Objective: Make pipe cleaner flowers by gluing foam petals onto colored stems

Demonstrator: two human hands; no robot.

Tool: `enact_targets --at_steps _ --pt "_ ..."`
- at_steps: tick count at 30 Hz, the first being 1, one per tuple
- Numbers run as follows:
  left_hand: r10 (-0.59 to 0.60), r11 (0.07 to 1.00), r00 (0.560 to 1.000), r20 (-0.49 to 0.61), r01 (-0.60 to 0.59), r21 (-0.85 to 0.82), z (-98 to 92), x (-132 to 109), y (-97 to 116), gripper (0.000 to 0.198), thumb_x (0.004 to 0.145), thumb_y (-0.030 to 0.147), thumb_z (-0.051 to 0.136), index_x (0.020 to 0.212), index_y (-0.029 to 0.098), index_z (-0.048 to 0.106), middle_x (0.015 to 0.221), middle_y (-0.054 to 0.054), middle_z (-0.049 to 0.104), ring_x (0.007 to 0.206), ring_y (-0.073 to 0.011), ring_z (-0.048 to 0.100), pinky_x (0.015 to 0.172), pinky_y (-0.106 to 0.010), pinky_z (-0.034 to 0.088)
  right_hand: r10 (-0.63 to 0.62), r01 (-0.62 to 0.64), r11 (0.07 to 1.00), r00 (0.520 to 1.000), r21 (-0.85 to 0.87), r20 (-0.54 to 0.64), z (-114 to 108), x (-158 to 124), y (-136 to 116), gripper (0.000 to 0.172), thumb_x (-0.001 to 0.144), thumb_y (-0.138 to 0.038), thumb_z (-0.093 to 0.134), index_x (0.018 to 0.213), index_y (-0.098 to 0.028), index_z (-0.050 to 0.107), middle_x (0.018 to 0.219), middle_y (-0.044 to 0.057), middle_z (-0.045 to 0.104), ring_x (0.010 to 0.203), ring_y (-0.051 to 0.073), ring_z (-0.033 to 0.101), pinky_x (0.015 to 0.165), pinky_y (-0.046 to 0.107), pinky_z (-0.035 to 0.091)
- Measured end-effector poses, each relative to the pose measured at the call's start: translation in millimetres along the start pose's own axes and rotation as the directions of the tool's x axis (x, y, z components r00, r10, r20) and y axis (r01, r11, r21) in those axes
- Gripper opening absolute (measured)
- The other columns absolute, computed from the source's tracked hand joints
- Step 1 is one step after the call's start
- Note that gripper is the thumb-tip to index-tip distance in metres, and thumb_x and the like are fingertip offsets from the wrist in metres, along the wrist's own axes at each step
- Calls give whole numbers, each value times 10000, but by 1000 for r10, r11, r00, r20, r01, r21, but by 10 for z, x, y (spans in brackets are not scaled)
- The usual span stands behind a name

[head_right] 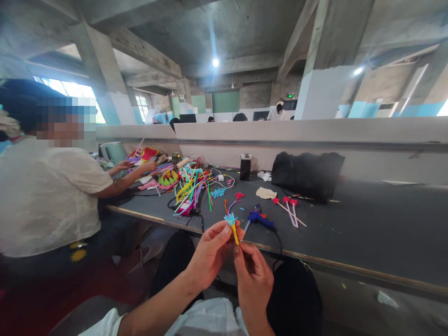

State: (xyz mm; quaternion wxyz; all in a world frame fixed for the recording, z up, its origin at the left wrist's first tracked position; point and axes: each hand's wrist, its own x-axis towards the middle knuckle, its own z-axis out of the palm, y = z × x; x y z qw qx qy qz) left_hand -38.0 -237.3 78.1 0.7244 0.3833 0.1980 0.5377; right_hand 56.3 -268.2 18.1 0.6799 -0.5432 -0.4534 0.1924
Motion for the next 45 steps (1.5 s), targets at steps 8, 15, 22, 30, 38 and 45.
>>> enact_targets --at_steps 8,15,22,30,38,45 --pt "-36 999 999 -9 36 -24 -4 -1 15 176 819 277 645 885 131 717 765 -80 694 696 -133 601 677 -234 435 -1 0 999 1000 39 26 29 -45 38 227 770 -410 653 781 -187 695 662 -3 630 565 131 539 542 232 437" --pt "-11 1000 1000 -29 10 -24 35 -29 23 247 802 261 651 1000 129 718 850 -105 706 831 -182 629 720 -240 445 57 -58 997 998 56 15 59 -67 44 258 755 -436 668 798 -185 709 716 20 659 598 141 558 547 240 441" --pt "-35 999 999 -13 36 32 -23 -37 -79 315 792 352 671 1044 165 685 918 -79 669 586 -95 529 498 -207 384 167 -168 947 986 274 27 103 -87 9 254 754 -413 682 835 -173 689 591 -29 570 519 112 482 503 230 398" --pt "77 992 993 -88 -68 104 -106 -27 -76 140 746 222 724 849 156 655 819 -24 591 779 -118 536 728 -212 416 334 -330 778 938 535 93 108 -4 -81 255 720 -387 722 819 -164 650 612 -37 556 504 86 474 471 205 388" --pt "106 983 988 -111 -87 160 -136 14 -54 129 765 252 696 734 137 646 707 -14 584 691 -110 502 710 -230 384 376 -381 737 917 559 129 106 -11 -19 245 712 -376 742 821 -174 658 636 -39 573 537 77 470 493 200 392" --pt "137 962 988 -74 -114 249 -155 37 -9 146 814 266 600 736 143 613 709 -13 554 700 -124 479 697 -245 364 391 -399 732 910 552 139 95 14 -67 250 702 -385 748 802 -175 655 632 -40 557 533 75 460 478 199 371"
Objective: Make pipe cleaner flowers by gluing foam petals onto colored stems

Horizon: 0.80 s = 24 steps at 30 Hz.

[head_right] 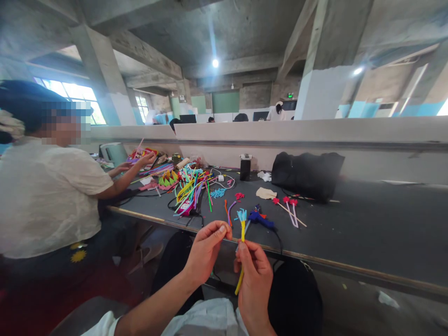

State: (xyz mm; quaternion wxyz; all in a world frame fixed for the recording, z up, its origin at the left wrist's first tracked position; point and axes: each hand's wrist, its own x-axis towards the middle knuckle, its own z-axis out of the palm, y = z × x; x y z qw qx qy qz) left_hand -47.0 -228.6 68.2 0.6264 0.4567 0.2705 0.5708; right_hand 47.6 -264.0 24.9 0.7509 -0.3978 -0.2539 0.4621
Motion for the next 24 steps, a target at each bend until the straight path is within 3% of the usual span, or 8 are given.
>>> enact_targets --at_steps 7,11,16,24 --pt "86 989 995 -56 -78 125 -44 58 -61 203 825 210 459 624 180 462 615 27 406 622 -119 376 650 -253 330 -13 13 1000 999 -2 34 15 -4 -10 235 719 -382 737 774 -175 641 605 -49 530 499 65 445 463 196 346" --pt "81 978 992 -97 -61 201 -49 47 -67 247 829 243 485 598 186 418 597 41 351 587 -107 318 595 -244 304 -13 13 1000 999 8 50 -4 -13 1 215 737 -371 728 766 -178 639 604 -54 519 498 60 440 460 190 341" --pt "101 944 991 -91 -66 324 -62 30 -70 161 788 256 591 669 164 536 650 26 455 639 -109 391 620 -232 324 23 -27 998 996 50 84 -25 -28 15 203 760 -361 710 825 -174 665 615 -50 505 521 65 439 458 190 346" --pt "160 930 986 -51 -133 342 -82 48 -57 132 768 255 640 694 149 611 715 -11 561 716 -137 479 709 -253 378 113 -130 981 986 141 124 -7 -46 -40 203 758 -358 710 824 -170 675 612 -37 519 516 68 440 432 183 357"
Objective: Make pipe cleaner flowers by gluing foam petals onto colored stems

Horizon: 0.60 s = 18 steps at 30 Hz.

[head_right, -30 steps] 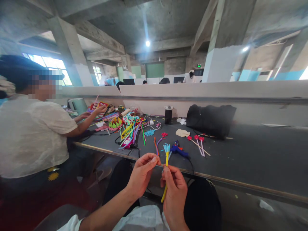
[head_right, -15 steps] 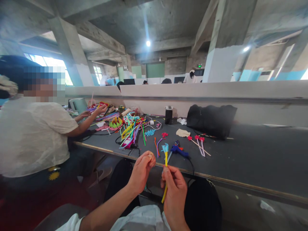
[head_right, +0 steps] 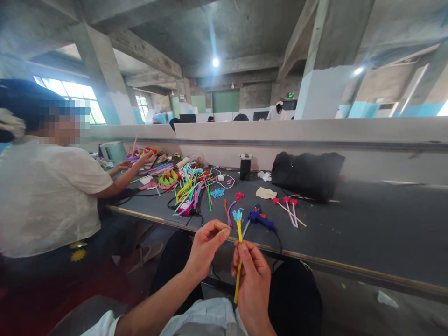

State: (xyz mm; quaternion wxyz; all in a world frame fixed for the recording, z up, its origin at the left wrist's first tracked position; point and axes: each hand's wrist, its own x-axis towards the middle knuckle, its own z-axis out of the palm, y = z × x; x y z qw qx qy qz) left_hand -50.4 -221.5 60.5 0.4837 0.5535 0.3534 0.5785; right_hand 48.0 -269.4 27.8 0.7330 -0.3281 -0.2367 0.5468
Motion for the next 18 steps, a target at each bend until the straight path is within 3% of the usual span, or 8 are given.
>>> enact_targets --at_steps 4,8,14,18 --pt "-52 994 998 -19 50 -100 6 11 32 127 740 265 668 711 153 615 699 4 547 680 -121 455 667 -236 359 32 -32 998 999 45 11 -4 3 2 184 760 -342 709 814 -172 666 596 -40 515 507 70 442 432 185 364" --pt "-80 981 995 -57 69 -181 7 26 40 174 771 254 605 643 166 528 620 37 431 608 -101 359 597 -225 304 61 -64 995 997 78 36 -9 9 9 170 762 -328 704 786 -170 648 595 -42 505 497 73 438 426 195 357" --pt "-82 993 996 -23 80 -84 19 1 -7 258 789 223 538 569 178 412 597 41 338 595 -104 304 579 -233 278 88 -93 993 994 70 65 5 -7 -12 186 769 -347 691 744 -180 616 587 -46 480 500 76 415 432 197 344" --pt "-93 994 996 14 93 -58 9 -7 -11 247 776 301 615 608 166 494 606 42 402 599 -99 348 584 -226 295 85 -89 994 994 56 65 9 -7 -10 208 753 -363 698 724 -183 598 600 -49 471 494 74 404 428 203 339"
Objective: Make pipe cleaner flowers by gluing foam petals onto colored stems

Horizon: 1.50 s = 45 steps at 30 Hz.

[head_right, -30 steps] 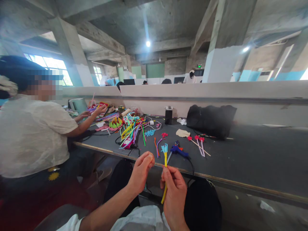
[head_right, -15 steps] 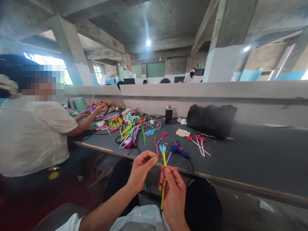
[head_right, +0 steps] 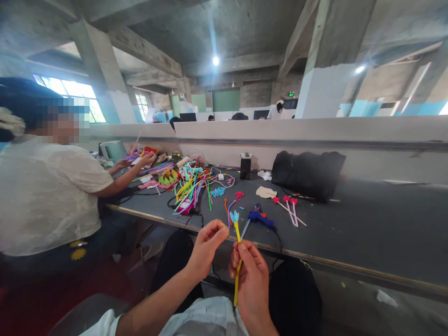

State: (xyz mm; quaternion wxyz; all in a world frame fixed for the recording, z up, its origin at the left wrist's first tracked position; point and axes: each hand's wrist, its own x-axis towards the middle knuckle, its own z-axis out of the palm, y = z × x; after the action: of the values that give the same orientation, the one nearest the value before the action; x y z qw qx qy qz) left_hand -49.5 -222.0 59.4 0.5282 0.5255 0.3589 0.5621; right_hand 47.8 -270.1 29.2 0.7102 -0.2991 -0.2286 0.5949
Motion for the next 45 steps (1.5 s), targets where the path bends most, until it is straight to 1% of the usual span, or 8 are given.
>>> enact_targets --at_steps 4,10,14,23,30,34,39,45 --pt "-7 1000 999 46 8 -18 -16 6 14 199 760 336 664 727 144 624 697 -2 555 683 -122 472 663 -237 372 0 0 1000 1000 7 1 -1 6 8 209 747 -353 705 717 -177 596 606 -48 467 498 72 409 421 200 340" --pt "-25 1000 999 38 25 -3 -24 -3 29 196 750 331 687 796 141 670 756 -36 619 728 -142 527 712 -254 411 15 -15 1000 1000 13 -5 -3 0 7 191 739 -338 717 741 -178 613 600 -50 484 496 67 409 426 189 345" --pt "-14 1000 999 52 14 2 -29 0 33 200 766 333 671 820 141 679 766 -43 628 737 -148 540 721 -256 420 9 -9 1000 1000 -4 -5 0 3 1 198 733 -349 721 732 -182 615 594 -51 484 490 67 406 431 193 343" --pt "-12 999 1000 14 13 -35 -34 7 14 178 778 313 648 837 151 692 740 -33 627 746 -150 552 750 -265 428 18 -18 1000 1000 -6 -4 5 -7 -9 206 732 -363 716 736 -187 608 591 -46 485 479 69 397 428 201 338" --pt "-9 999 1000 -1 8 -47 -51 24 -19 182 769 301 650 854 152 709 734 -33 632 749 -153 560 754 -266 434 28 -28 999 1000 39 12 0 -3 -13 185 736 -331 723 735 -175 623 594 -44 489 487 65 398 426 193 333" --pt "-42 999 999 5 42 -34 -52 33 -13 199 753 307 677 862 152 734 722 -38 662 722 -152 577 735 -265 443 32 -32 999 999 30 11 2 -3 -17 195 731 -343 726 739 -179 620 588 -47 481 487 66 397 425 193 330" --pt "-64 998 997 -36 63 -25 -43 53 18 213 698 325 732 824 153 742 705 -46 689 704 -162 597 709 -269 444 20 -20 1000 1000 2 5 18 3 -23 216 723 -365 725 730 -183 609 581 -50 472 478 70 389 425 203 326" --pt "-55 996 992 -112 47 -77 -35 92 7 227 656 352 769 673 151 664 596 22 591 586 -100 500 620 -228 385 35 -36 999 999 15 19 17 8 -35 216 716 -361 730 711 -185 605 575 -51 476 482 72 393 425 202 323"
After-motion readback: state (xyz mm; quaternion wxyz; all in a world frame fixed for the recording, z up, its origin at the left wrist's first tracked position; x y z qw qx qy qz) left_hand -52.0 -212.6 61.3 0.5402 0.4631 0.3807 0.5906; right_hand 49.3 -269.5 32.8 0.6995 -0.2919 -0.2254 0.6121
